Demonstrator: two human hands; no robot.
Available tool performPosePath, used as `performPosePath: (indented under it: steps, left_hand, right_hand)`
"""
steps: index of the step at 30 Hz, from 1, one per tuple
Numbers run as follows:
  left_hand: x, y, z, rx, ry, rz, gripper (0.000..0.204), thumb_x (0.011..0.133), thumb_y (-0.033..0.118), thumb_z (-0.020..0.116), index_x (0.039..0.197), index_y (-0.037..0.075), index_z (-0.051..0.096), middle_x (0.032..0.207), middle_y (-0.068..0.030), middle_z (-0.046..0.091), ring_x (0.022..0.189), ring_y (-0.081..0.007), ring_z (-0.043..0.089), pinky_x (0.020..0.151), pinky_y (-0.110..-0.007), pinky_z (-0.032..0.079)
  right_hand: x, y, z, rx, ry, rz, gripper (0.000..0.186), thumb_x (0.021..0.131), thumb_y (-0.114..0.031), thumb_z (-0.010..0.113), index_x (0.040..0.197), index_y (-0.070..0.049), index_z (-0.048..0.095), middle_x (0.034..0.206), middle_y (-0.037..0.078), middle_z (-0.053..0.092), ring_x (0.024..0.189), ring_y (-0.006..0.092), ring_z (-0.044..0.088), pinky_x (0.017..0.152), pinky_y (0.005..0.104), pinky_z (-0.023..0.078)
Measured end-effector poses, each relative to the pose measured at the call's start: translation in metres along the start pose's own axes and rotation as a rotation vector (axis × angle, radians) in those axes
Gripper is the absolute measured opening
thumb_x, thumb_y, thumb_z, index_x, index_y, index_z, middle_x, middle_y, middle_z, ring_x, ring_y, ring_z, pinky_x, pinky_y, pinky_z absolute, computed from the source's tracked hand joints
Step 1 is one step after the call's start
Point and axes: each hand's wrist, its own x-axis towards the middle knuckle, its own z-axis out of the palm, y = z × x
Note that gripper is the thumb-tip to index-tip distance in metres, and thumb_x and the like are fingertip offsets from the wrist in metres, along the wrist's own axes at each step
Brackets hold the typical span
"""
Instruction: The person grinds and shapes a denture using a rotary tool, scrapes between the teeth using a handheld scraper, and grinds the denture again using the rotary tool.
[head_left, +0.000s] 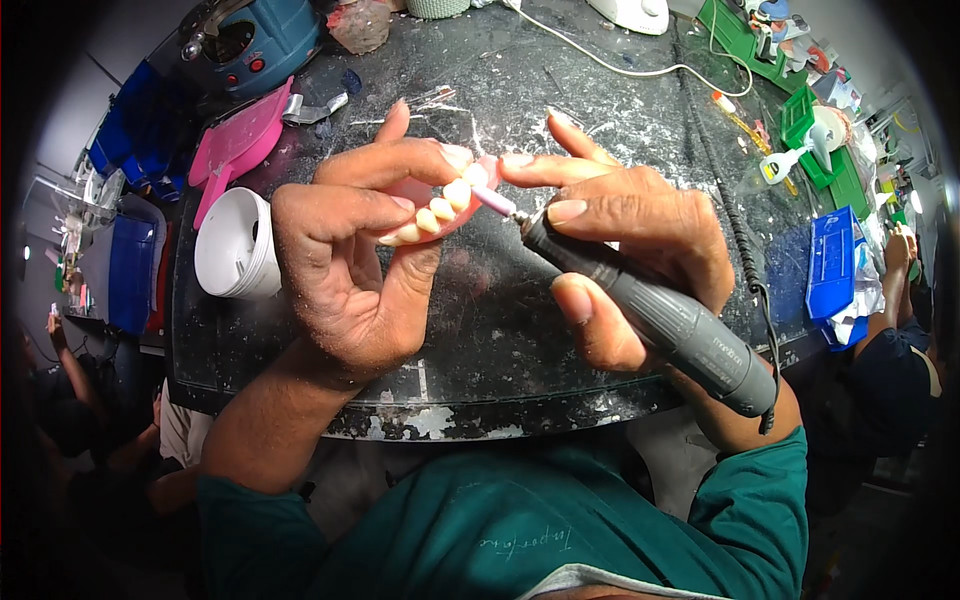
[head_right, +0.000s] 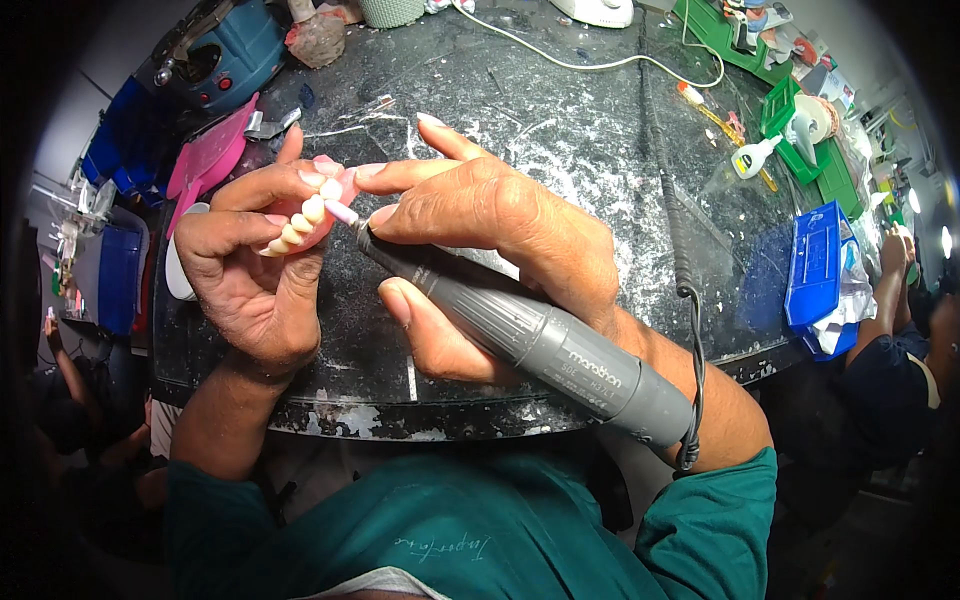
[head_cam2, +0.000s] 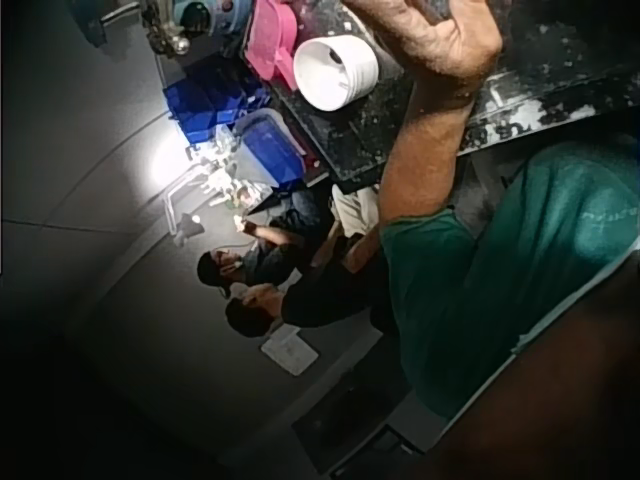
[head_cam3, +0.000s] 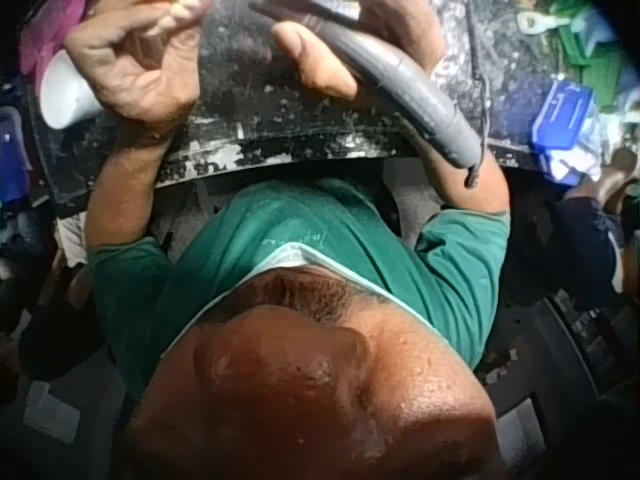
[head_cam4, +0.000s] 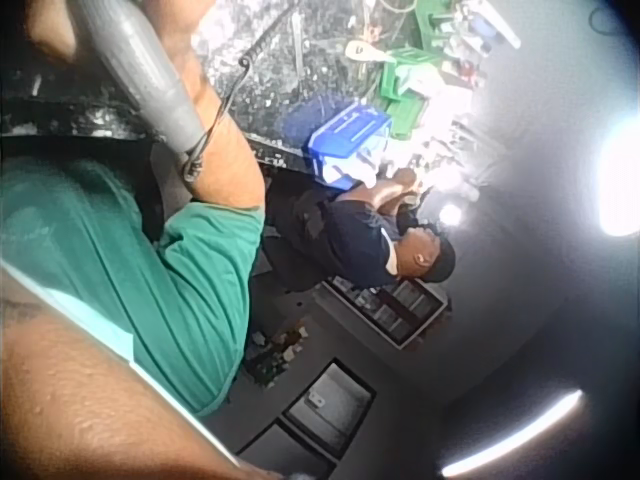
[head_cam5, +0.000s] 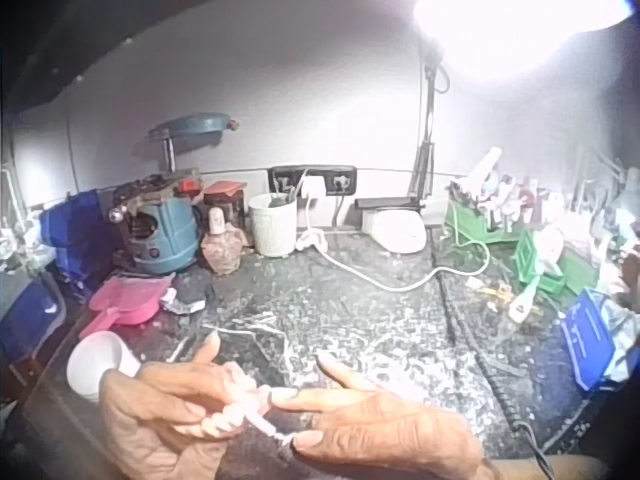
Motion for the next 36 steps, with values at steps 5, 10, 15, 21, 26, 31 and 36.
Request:
performPosePath:
  steps: [5, 10, 15, 21, 26, 31, 36]
  left_hand:
    - [0.001, 0.001, 0.001, -0.016, -0.004, -0.007, 0.033, 0.088, -0.002, 0.063, 0.106, 0.007, 0.038, 0.109, -0.0199, 0.058, 0.108, -0.0294, 0.062, 0.112, -0.056, 0.032]
    - [0.001, 0.001, 0.0, -0.017, -0.012, 0.0, 0.032, 0.088, -0.003, 0.062, 0.107, 0.006, 0.037, 0.11, -0.0205, 0.057, 0.107, -0.0291, 0.062, 0.112, -0.057, 0.031]
    - [0.002, -0.002, 0.001, -0.027, -0.014, -0.005, 0.032, 0.089, -0.002, 0.062, 0.107, 0.005, 0.037, 0.111, -0.0209, 0.057, 0.107, -0.0286, 0.061, 0.112, -0.058, 0.031]
    - [0.002, 0.001, 0.003, -0.046, 0.034, -0.066, 0.03, 0.088, -0.009, 0.057, 0.107, 0.003, 0.038, 0.109, -0.0224, 0.057, 0.102, -0.0232, 0.062, 0.1, -0.04, 0.045]
    - [0.002, -0.004, 0.002, 0.002, 0.076, -0.211, 0.027, 0.086, -0.01, 0.058, 0.104, 0.002, 0.042, 0.11, -0.0186, 0.059, 0.1, -0.0176, 0.06, 0.09, -0.031, 0.048]
    - [0.002, -0.009, -0.001, -0.009, 0.146, -0.303, 0.019, 0.087, -0.005, 0.063, 0.099, 0.002, 0.05, 0.105, -0.0096, 0.062, 0.096, -0.0116, 0.059, 0.088, -0.029, 0.048]
    - [0.004, -0.011, -0.001, -0.04, 0.21, -0.36, 0.017, 0.09, 0.003, 0.065, 0.104, 0.003, 0.057, 0.101, -0.0039, 0.062, 0.092, -0.0092, 0.059, 0.085, -0.026, 0.048]
  right_hand:
    - [-0.001, 0.0, 0.0, 0.009, 0.013, -0.002, 0.034, 0.087, -0.018, 0.067, 0.11, 0.0, 0.049, 0.095, 0.021, 0.063, 0.108, 0.0407, 0.063, 0.106, 0.0672, 0.03]
    - [0.0, 0.001, 0.0, -0.023, 0.0, 0.0, 0.036, 0.087, -0.019, 0.068, 0.11, 0.0, 0.048, 0.096, 0.021, 0.063, 0.107, 0.0406, 0.063, 0.106, 0.0672, 0.031]
    - [-0.002, 0.001, -0.002, -0.019, -0.011, 0.007, 0.035, 0.087, -0.02, 0.068, 0.11, -0.001, 0.049, 0.094, 0.019, 0.063, 0.108, 0.0411, 0.063, 0.106, 0.0668, 0.029]
    - [-0.004, 0.004, -0.003, -0.01, -0.013, 0.015, 0.033, 0.089, -0.023, 0.067, 0.109, -0.003, 0.05, 0.09, 0.014, 0.064, 0.11, 0.0409, 0.063, 0.108, 0.0661, 0.027]
    - [-0.004, 0.004, 0.003, -0.067, 0.22, 0.184, 0.028, 0.081, -0.014, 0.07, 0.103, 0.0, 0.061, 0.097, 0.013, 0.069, 0.102, 0.0279, 0.068, 0.104, 0.0531, 0.04]
    - [-0.003, 0.003, 0.006, -0.05, 0.243, 0.338, 0.02, 0.089, -0.009, 0.066, 0.105, 0.0, 0.059, 0.095, 0.008, 0.063, 0.085, 0.0133, 0.06, 0.08, 0.0299, 0.049]
    - [-0.004, 0.004, 0.011, 0.132, 0.27, 0.376, 0.022, 0.091, -0.008, 0.065, 0.109, -0.001, 0.055, 0.095, 0.006, 0.062, 0.081, 0.0085, 0.056, 0.071, 0.0239, 0.047]
